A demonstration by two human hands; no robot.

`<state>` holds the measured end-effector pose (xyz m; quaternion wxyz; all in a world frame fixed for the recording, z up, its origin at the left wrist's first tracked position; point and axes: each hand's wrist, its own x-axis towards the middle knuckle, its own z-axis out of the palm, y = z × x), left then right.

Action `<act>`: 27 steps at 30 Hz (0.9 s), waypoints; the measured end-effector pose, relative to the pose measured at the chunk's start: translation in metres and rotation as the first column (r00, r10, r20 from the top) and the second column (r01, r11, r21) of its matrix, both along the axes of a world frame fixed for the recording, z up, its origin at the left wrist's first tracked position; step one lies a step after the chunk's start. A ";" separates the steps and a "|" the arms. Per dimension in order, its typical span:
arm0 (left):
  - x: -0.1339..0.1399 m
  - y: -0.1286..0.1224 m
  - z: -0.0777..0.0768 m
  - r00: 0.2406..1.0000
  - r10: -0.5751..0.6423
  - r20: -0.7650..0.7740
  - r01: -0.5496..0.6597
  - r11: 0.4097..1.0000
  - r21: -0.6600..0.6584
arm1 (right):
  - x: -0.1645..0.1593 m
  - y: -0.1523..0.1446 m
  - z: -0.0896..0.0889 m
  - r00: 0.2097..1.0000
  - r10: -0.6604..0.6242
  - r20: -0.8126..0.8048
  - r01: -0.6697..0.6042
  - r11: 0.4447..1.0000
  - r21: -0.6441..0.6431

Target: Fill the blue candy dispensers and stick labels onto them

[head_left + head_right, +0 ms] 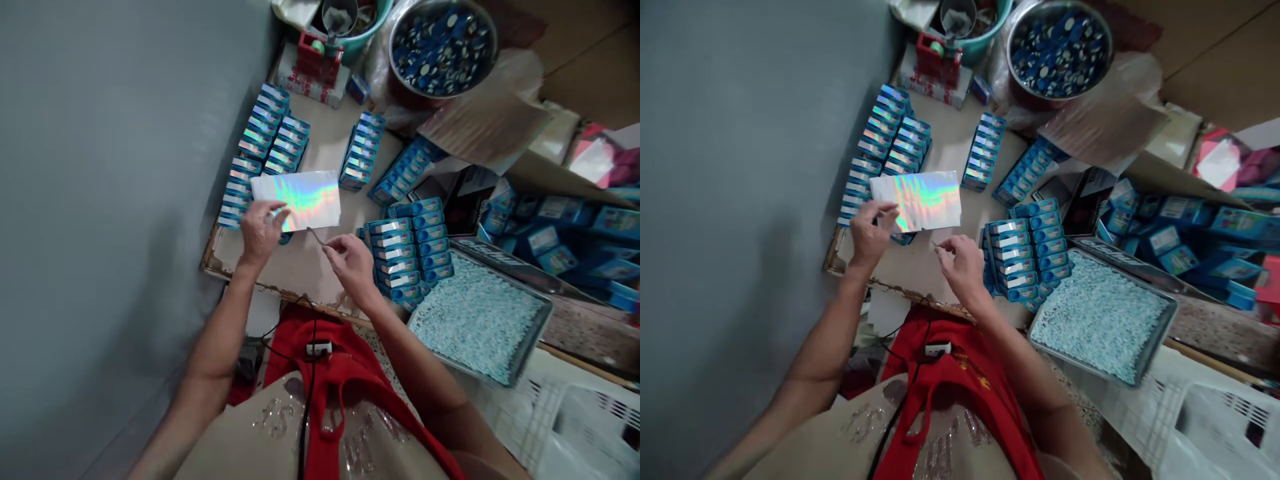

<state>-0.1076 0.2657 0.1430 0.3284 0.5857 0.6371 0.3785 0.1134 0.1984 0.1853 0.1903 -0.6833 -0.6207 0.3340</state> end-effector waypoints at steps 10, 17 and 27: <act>0.105 -0.079 0.006 0.897 -0.047 0.439 0.213 0.917 -0.337 | 0.082 -0.052 0.023 1.000 -0.004 0.005 0.004 1.000 -0.014; 0.171 -0.169 0.006 0.881 0.091 0.464 0.209 0.804 -0.556 | 0.146 -0.127 0.019 0.991 -0.127 0.052 0.133 0.982 -0.136; 0.225 -0.175 0.017 0.882 0.066 0.466 0.195 0.850 -0.489 | 0.197 -0.119 0.015 0.968 -0.077 0.237 0.100 0.992 -0.083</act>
